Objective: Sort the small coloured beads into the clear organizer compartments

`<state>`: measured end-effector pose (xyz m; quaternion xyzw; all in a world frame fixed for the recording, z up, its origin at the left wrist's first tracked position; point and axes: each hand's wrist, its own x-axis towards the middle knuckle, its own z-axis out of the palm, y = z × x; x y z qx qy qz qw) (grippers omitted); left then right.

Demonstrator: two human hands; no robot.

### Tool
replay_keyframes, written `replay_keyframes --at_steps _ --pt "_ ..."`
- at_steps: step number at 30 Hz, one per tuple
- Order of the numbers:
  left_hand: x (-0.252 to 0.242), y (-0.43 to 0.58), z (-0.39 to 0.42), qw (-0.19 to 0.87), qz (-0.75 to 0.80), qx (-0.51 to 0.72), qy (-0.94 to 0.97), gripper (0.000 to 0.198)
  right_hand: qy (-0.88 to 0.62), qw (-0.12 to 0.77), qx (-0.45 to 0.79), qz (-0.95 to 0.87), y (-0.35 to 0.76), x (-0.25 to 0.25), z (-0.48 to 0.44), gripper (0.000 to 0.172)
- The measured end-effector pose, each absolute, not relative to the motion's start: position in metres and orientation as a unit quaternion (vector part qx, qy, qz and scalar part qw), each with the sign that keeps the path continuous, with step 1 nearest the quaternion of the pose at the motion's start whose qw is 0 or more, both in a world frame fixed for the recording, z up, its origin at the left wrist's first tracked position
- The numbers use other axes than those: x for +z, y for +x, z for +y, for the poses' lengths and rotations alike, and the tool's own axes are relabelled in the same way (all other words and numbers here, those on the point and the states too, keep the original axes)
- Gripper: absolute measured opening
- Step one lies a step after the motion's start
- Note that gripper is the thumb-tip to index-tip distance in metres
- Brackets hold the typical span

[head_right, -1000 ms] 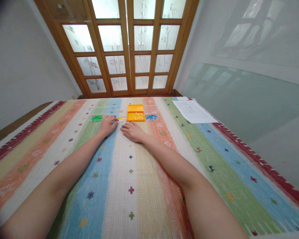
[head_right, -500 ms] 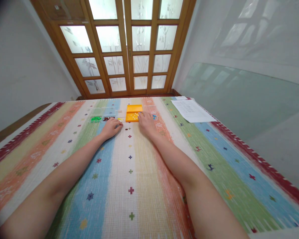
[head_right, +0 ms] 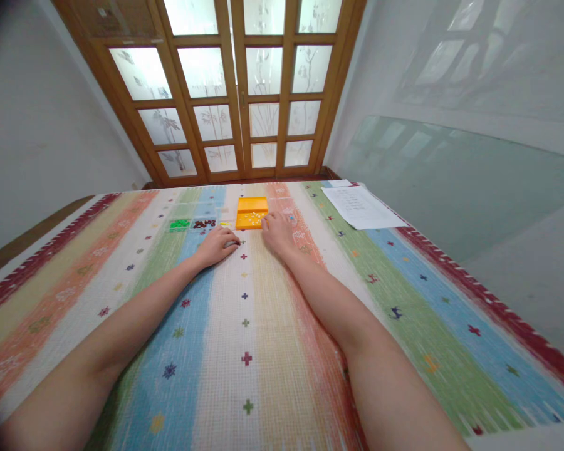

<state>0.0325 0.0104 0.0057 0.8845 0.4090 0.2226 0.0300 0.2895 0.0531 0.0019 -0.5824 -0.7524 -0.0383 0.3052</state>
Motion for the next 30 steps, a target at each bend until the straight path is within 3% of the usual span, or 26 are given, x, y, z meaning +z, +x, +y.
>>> replay_keyframes --at_steps 14,24,30 --pt "0.013 0.039 0.005 0.029 0.403 0.224 0.887 0.015 -0.518 0.313 -0.009 -0.796 0.280 0.005 0.044 0.029" --pt "0.012 -0.015 0.033 -0.046 0.579 0.317 0.750 0.021 -0.491 0.310 -0.009 -0.814 0.278 0.003 0.043 0.029" --pt "0.006 -0.033 0.043 -0.040 0.617 0.333 0.712 0.026 -0.477 0.302 -0.009 -0.825 0.277 0.001 0.044 0.029"
